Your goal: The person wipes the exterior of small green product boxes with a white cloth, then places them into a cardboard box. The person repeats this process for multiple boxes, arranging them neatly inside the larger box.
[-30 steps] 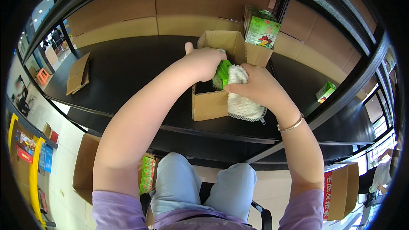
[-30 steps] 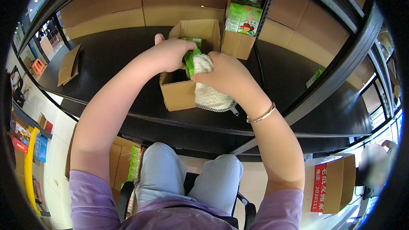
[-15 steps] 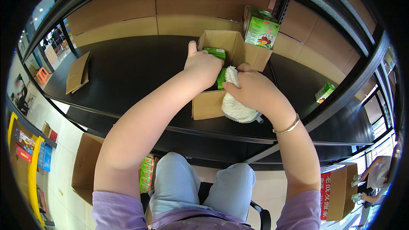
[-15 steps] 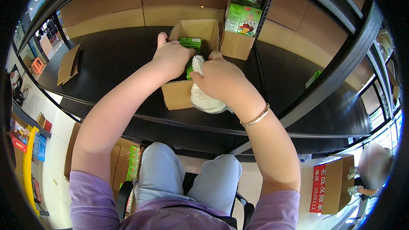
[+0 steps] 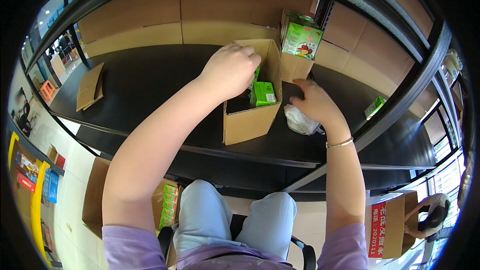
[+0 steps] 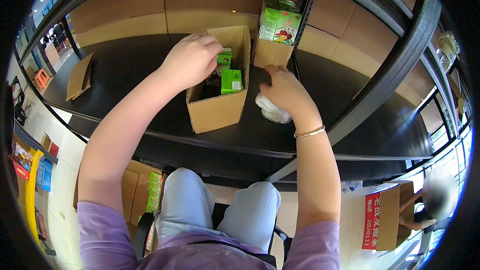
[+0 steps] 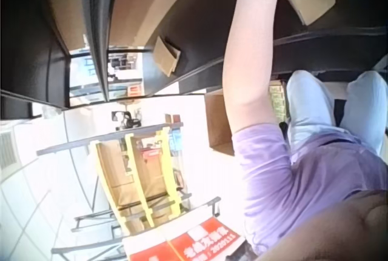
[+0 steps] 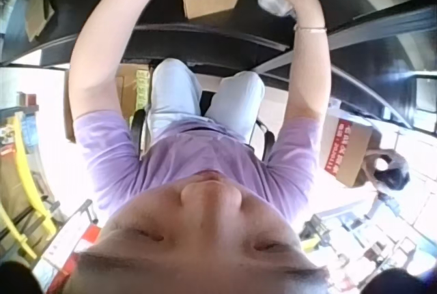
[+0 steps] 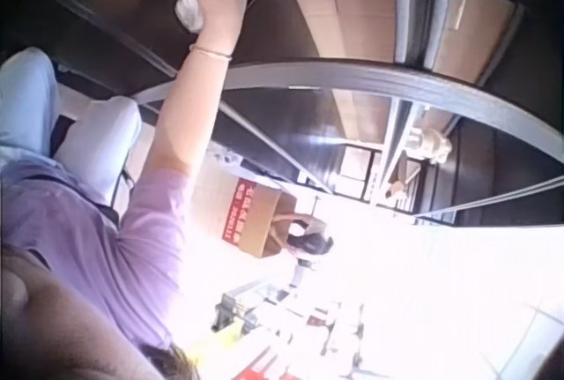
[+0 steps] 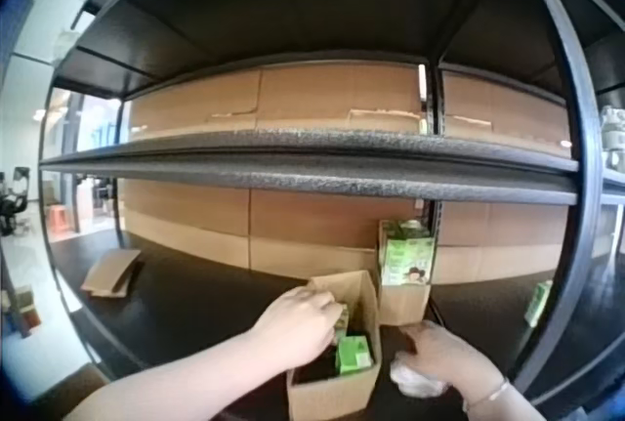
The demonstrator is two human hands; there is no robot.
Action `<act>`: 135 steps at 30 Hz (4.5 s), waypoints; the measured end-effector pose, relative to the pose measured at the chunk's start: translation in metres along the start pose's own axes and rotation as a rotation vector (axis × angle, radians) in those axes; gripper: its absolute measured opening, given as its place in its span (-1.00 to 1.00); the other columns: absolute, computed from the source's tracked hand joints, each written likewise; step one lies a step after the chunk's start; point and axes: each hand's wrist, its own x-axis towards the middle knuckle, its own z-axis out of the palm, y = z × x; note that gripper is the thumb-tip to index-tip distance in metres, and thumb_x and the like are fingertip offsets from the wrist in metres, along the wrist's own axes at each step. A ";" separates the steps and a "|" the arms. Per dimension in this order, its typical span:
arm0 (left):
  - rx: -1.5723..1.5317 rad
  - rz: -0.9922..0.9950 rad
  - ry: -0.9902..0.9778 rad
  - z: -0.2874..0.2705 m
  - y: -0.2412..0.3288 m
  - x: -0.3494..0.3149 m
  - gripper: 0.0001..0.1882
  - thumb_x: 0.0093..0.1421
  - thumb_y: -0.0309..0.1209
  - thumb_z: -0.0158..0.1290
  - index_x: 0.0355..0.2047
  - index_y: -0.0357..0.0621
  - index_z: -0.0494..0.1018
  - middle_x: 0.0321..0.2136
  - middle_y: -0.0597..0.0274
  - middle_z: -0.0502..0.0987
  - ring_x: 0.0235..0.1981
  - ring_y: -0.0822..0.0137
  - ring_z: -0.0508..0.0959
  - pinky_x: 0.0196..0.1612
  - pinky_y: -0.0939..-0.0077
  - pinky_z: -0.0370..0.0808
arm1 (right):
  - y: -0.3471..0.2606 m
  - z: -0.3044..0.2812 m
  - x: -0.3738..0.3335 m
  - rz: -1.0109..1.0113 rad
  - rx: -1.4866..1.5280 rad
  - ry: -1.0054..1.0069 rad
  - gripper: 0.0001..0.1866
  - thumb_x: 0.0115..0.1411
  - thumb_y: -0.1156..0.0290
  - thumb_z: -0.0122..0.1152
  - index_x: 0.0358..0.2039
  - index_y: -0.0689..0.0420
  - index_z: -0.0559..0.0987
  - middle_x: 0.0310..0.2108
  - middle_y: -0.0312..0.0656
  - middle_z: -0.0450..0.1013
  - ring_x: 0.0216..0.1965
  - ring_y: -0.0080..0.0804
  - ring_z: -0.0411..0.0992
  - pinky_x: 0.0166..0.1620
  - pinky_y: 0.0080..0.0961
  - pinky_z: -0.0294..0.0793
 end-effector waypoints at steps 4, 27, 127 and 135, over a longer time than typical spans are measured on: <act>-0.226 0.044 -0.340 -0.011 0.000 -0.005 -0.74 -0.03 -0.37 0.06 -0.35 -0.28 0.45 -0.36 0.08 0.47 -0.32 0.08 0.49 -0.24 0.29 0.45 | -0.037 -0.020 0.017 -0.185 0.215 0.105 -0.53 -0.06 0.38 0.12 -0.08 0.27 0.39 -0.08 0.04 0.34 -0.12 -0.11 0.36 -0.08 -0.42 0.34; -0.071 -0.097 -0.580 0.003 0.002 0.005 -0.51 -0.07 0.01 0.11 -0.23 -0.03 0.42 -0.35 0.18 0.51 -0.30 0.12 0.50 -0.31 0.28 0.43 | -0.071 -0.020 0.076 -0.083 -0.254 -0.690 -0.30 -0.29 0.08 0.30 -0.13 0.26 0.44 -0.20 0.05 0.40 -0.18 -0.17 0.38 -0.14 -0.41 0.35; -0.169 -0.339 -0.770 0.067 0.005 0.025 -0.34 0.02 -0.16 0.02 0.07 -0.23 0.11 0.14 -0.10 0.07 0.19 0.01 0.06 0.19 0.12 0.01 | -0.042 0.028 0.078 -0.064 -0.318 -0.091 -0.74 -0.01 0.46 -0.01 -0.26 0.00 0.52 -0.36 -0.17 0.50 -0.29 -0.23 0.46 -0.27 -0.30 0.43; -0.247 -0.241 -0.220 0.071 -0.002 0.027 -0.76 -0.04 -0.39 -0.03 -0.39 -0.31 0.44 -0.33 -0.08 0.47 -0.27 0.04 0.49 -0.20 0.25 0.44 | -0.022 0.038 0.072 -0.059 0.438 0.212 -0.76 0.05 0.51 -0.02 -0.22 0.15 0.45 -0.35 -0.12 0.46 -0.44 -0.31 0.45 -0.35 -0.44 0.43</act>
